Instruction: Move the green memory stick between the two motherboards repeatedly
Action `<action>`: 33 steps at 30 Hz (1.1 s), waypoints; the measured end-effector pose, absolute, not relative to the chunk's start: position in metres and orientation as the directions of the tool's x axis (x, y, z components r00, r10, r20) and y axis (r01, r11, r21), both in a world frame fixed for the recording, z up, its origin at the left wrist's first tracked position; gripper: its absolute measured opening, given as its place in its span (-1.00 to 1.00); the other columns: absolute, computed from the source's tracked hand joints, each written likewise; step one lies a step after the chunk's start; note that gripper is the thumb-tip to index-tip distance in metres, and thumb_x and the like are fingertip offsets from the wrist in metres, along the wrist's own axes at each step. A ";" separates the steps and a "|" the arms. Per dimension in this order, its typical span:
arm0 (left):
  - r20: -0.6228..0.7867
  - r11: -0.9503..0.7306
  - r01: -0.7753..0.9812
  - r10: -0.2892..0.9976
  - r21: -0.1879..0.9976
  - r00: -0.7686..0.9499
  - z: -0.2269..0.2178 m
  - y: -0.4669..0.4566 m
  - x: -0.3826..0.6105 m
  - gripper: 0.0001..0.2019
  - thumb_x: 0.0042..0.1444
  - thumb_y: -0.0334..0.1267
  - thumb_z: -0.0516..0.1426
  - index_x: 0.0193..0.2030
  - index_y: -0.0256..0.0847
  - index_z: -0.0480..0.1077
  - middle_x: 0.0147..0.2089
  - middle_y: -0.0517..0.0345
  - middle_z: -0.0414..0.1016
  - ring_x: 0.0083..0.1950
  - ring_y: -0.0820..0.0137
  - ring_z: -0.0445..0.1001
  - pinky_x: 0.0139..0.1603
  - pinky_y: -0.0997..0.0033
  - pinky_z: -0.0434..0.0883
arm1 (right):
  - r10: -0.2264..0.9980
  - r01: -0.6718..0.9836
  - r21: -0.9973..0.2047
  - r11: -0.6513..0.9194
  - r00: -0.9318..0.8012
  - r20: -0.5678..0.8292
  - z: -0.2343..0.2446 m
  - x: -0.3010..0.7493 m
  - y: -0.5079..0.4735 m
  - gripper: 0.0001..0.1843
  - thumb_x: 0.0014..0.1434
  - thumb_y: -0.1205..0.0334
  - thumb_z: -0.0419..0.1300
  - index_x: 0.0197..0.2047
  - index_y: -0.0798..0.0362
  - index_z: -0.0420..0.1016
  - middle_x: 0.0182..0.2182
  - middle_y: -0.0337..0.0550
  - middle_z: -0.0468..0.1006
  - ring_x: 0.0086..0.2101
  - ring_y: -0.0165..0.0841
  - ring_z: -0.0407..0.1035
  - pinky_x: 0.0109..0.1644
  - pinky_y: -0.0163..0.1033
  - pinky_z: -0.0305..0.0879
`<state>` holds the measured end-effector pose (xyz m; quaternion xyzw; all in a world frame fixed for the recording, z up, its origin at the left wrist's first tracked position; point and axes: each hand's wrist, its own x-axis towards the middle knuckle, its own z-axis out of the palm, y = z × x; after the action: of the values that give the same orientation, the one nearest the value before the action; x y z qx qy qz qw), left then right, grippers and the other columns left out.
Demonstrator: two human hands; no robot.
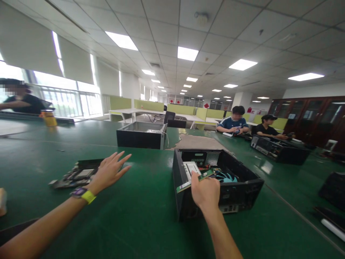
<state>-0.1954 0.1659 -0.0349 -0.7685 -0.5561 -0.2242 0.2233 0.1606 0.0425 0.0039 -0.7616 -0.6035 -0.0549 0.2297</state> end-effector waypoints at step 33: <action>0.113 -0.854 0.163 0.123 -0.495 0.986 0.045 0.079 0.022 -0.84 -0.03 -0.29 0.09 -0.52 -0.19 0.48 -0.54 0.02 0.49 -0.51 0.35 0.44 -0.55 0.41 0.26 | 0.970 0.946 -0.218 0.240 -0.228 0.081 0.033 0.208 0.154 -0.77 -0.05 0.20 0.07 -0.43 0.05 0.55 -0.45 -0.15 0.54 -0.41 -0.36 0.36 -0.33 -0.35 0.19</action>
<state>0.0217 0.0794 0.0451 -0.9619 -0.0745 -0.0385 0.2602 0.2077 0.1541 0.0334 -0.6133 -0.7811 0.0611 0.0998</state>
